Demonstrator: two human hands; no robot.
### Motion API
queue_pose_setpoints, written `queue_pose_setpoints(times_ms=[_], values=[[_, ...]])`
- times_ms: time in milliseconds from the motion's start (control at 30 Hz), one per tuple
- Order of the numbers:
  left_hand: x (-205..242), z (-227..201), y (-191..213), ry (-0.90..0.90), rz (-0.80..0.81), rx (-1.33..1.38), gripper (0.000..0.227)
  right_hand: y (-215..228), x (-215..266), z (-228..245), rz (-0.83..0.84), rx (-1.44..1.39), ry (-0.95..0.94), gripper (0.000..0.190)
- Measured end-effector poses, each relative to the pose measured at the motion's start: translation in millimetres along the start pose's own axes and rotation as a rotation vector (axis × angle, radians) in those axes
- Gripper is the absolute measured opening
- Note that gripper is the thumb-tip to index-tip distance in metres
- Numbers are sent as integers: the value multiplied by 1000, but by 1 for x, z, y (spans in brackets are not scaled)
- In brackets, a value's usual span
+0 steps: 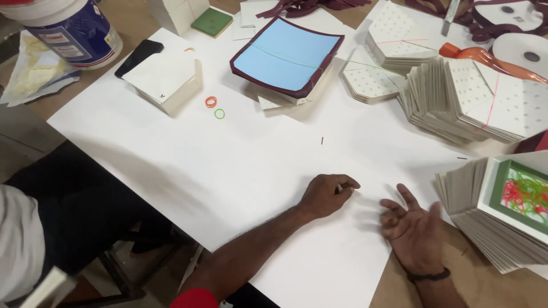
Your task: The person folds paper sheets into envelopes and stacks them on a work table alongside other workers.
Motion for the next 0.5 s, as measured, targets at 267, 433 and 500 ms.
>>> queue_pose_setpoints(times_ms=[267,433,500], values=[[2,-1,-1,-28,13,26,19,11,-2,-2,124,-140,11,94],[0,5,-2,-85,3,50,19,-1,1,0,152,-169,13,90],[0,16,-10,-69,-36,64,16,-6,8,3,229,-221,-29,83]])
Point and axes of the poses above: each hand's wrist, its own x-axis away from the middle knuckle, its own y-axis out of the back of the hand, z = x × y, the point moved 3 cm from there along -x, towards the middle knuckle, and after that the axes turned 15 degrees about -z, right-handed, at the moved point
